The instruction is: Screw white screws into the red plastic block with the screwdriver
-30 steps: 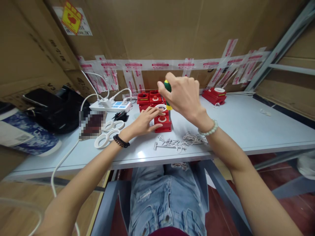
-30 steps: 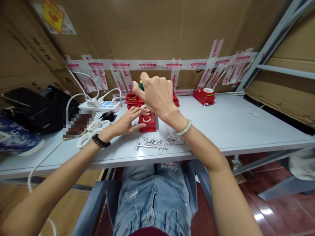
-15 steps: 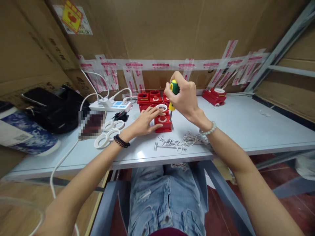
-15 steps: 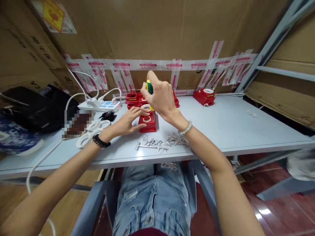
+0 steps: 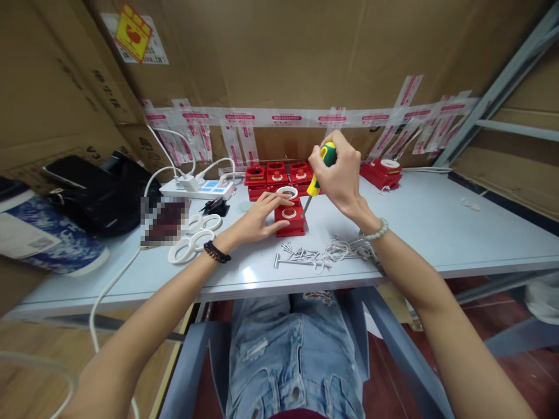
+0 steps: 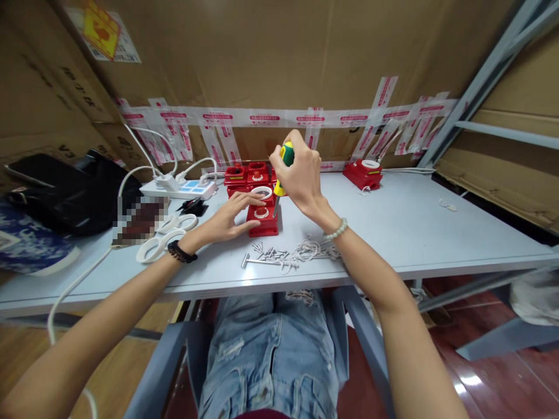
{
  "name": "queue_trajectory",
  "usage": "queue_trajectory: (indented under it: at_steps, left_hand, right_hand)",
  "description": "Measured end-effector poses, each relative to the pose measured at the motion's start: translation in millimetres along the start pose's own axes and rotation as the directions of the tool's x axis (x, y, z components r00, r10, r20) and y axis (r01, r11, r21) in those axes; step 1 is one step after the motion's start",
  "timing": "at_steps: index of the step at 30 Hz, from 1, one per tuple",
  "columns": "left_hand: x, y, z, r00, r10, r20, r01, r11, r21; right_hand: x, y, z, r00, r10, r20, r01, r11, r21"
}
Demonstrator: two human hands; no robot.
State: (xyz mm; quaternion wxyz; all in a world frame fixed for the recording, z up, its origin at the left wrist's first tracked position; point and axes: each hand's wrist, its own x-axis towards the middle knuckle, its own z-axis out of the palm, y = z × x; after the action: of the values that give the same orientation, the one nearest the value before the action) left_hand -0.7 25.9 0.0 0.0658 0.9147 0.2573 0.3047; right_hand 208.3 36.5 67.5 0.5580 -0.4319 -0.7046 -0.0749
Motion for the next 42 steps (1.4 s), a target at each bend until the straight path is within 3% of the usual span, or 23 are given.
queue_trajectory:
  at_steps: [10,18,23,28,30,35,38,40,42]
  left_hand:
    - [-0.3,-1.7,-0.8,1.0,0.013,0.015,-0.014,1.0,0.015]
    - [0.3,-5.5,2.6,0.998,0.059,0.0,-0.059,0.997,0.054]
    - [0.4,-6.4,3.8,0.998,0.062,-0.005,-0.062,0.995,0.076]
    - [1.6,-4.5,2.2,0.998,0.063,0.003,-0.063,0.994,0.085]
    - [1.1,-4.5,1.3,0.998,0.059,0.006,-0.06,0.995,0.079]
    - [3.7,1.6,-3.0,1.0,-0.009,0.02,0.008,0.999,0.049]
    - [17.1,15.7,-6.9,0.989,-0.028,-0.147,0.027,1.0,-0.007]
    - [30.4,27.3,-8.6,0.942,-0.08,-0.327,0.057,0.995,-0.078]
    - [43.2,37.2,-8.4,0.898,-0.137,-0.417,0.08,0.985,-0.151]
  right_hand:
    - [-13.7,-25.5,-9.8,1.0,-0.022,0.02,0.021,0.999,0.03]
    - [-0.6,-36.3,1.5,0.958,-0.204,0.2,0.214,0.976,-0.029]
    - [3.7,-41.3,-2.2,0.964,-0.148,0.222,0.17,0.982,-0.084]
    - [6.3,-38.7,-10.2,0.923,-0.206,0.326,0.176,0.977,0.12]
    - [7.2,-34.9,-10.8,0.924,-0.22,0.312,0.178,0.972,0.156]
    - [5.3,-27.0,-8.0,0.97,-0.143,0.198,0.136,0.989,0.048]
    - [3.8,-26.4,-5.4,0.979,-0.115,0.169,0.121,0.992,-0.023]
    - [3.7,-28.0,-3.7,0.984,-0.097,0.152,0.11,0.991,-0.076]
    - [3.9,-31.0,-3.3,0.989,-0.068,0.132,0.085,0.989,-0.125]
